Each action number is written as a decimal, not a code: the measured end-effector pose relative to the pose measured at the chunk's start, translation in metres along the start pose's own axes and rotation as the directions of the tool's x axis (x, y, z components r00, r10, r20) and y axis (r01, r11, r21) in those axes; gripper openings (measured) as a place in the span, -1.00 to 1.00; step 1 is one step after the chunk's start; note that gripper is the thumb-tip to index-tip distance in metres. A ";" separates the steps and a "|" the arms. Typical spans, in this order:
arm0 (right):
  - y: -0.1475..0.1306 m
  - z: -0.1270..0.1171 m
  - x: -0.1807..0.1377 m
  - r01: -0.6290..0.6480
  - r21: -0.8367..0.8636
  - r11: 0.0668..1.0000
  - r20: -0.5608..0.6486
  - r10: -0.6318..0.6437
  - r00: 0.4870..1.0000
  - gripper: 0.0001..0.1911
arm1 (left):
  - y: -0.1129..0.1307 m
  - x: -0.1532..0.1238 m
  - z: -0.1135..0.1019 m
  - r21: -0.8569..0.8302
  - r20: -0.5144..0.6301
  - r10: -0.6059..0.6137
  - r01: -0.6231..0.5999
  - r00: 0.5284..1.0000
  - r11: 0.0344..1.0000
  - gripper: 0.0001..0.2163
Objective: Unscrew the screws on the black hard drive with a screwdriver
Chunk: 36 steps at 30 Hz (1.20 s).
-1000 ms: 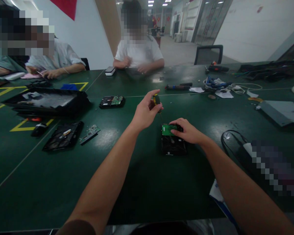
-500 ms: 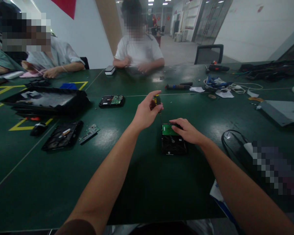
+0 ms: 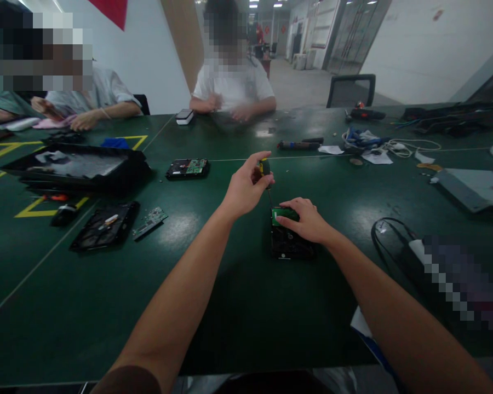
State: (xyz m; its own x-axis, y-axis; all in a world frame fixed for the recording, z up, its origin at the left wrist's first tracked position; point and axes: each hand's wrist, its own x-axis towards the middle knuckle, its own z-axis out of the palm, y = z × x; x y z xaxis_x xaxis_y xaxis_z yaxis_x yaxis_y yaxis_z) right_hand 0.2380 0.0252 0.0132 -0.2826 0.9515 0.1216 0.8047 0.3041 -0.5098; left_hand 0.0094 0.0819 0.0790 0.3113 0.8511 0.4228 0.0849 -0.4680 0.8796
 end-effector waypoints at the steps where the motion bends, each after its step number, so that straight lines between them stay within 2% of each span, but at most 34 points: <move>1: -0.001 0.000 -0.001 -0.003 -0.001 1.000 0.000 0.003 1.000 -0.44 | 0.000 0.000 0.000 -0.002 0.001 0.001 -0.001 1.000 1.000 -0.51; 9: -0.005 -0.003 -0.003 0.006 -0.005 1.000 0.022 -0.006 1.000 -0.40 | 0.003 0.000 0.000 0.027 -0.007 -0.028 0.028 1.000 0.999 -0.50; 25: -0.005 -0.002 -0.003 0.056 -0.019 0.998 0.014 -0.056 0.998 -0.44 | -0.015 0.000 0.005 -0.007 -0.015 0.063 -0.063 0.998 0.998 -0.49; 36: -0.008 -0.004 -0.003 0.064 -0.035 0.997 0.021 -0.063 0.998 -0.44 | -0.015 0.000 0.004 -0.004 -0.025 0.087 -0.087 0.996 0.996 -0.50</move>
State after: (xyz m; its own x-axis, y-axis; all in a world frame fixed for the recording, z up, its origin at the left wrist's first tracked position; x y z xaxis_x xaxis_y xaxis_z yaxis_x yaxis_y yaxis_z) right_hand 0.2343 0.0196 0.0205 -0.3437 0.9293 0.1354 0.8028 0.3655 -0.4711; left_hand 0.0115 0.0886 0.0648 0.2941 0.8126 0.5031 0.0534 -0.5396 0.8403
